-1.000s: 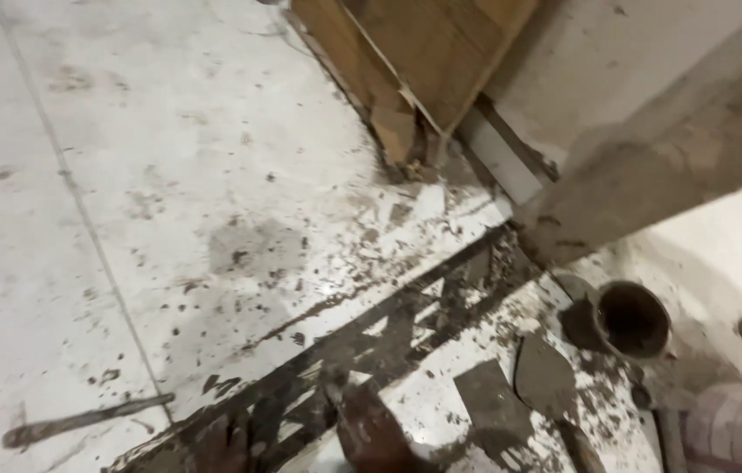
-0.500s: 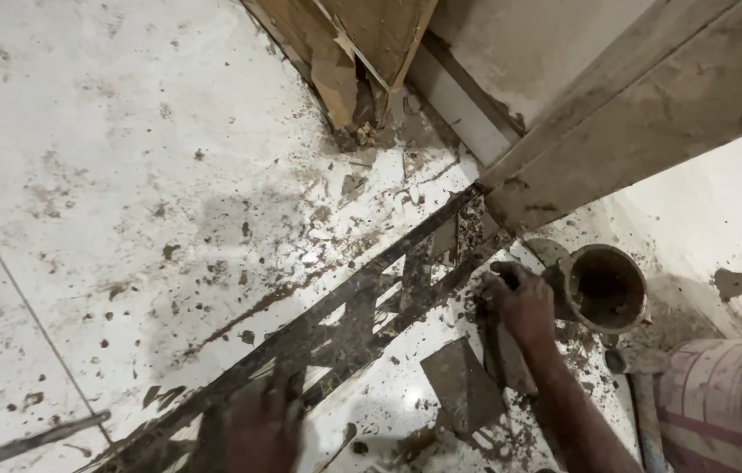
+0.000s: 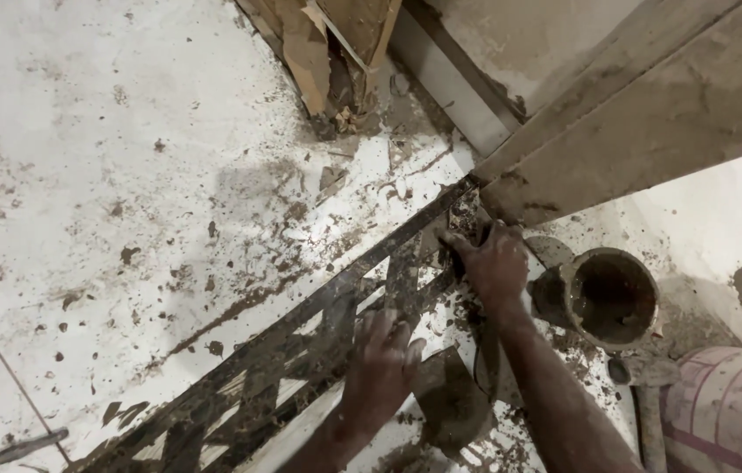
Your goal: The person applies wet cement along a floor border using a trowel and positions small tile pieces into the mortar by hand.
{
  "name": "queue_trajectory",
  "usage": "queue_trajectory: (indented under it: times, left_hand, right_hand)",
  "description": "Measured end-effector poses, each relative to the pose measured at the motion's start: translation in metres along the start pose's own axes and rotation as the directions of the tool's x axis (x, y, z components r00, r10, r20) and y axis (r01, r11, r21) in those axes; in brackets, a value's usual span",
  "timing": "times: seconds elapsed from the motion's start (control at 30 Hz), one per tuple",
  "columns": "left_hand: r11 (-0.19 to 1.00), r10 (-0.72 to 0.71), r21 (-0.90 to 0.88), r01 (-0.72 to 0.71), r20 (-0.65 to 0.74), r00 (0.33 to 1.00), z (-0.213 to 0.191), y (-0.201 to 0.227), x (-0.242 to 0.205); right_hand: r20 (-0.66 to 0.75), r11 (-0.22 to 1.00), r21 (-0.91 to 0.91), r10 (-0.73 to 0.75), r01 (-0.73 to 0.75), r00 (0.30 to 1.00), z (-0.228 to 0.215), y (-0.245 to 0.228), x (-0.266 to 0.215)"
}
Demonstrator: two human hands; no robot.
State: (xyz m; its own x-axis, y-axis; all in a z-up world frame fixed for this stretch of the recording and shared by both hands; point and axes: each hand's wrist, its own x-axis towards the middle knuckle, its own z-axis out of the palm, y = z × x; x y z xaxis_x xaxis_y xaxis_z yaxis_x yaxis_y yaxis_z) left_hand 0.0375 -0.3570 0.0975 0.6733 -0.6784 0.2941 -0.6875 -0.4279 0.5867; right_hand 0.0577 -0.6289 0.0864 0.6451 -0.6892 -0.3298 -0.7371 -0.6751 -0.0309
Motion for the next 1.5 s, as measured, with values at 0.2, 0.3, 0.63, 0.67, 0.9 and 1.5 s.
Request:
queue_trajectory:
  times: [0.2,0.3,0.63,0.67,0.9,1.5]
  left_hand:
    - [0.937,-0.278,-0.142,0.320,0.255,0.926,-0.036,0.021,-0.006]
    - [0.919,-0.299,-0.201,0.338,0.200,0.933,-0.004,0.006,-0.049]
    - [0.939,-0.278,-0.124,0.320,0.271,0.921,-0.005,0.003,-0.064]
    - [0.952,-0.259,-0.105,0.288,0.230,0.938,-0.003,0.003,-0.066]
    - [0.938,-0.295,-0.111,0.329,0.244,0.924,-0.012,0.008,-0.058]
    - [0.935,-0.355,0.071,0.348,0.206,0.912,-0.077,-0.043,0.029]
  right_hand:
    - [-0.167,0.994,0.108,0.022,-0.004,0.986,-0.018,-0.026,0.001]
    - [-0.151,0.994,0.106,0.035,-0.019,0.988,-0.037,-0.043,-0.005]
    - [-0.146,0.986,0.156,0.083,-0.060,0.986,-0.020,-0.036,0.006]
    - [-0.170,0.990,0.138,0.054,-0.031,0.984,-0.017,-0.035,0.006]
    - [-0.224,0.993,0.119,0.011,0.016,0.975,0.007,-0.012,0.017]
    - [-0.073,0.992,-0.018,0.121,-0.122,0.990,-0.015,0.054,-0.115]
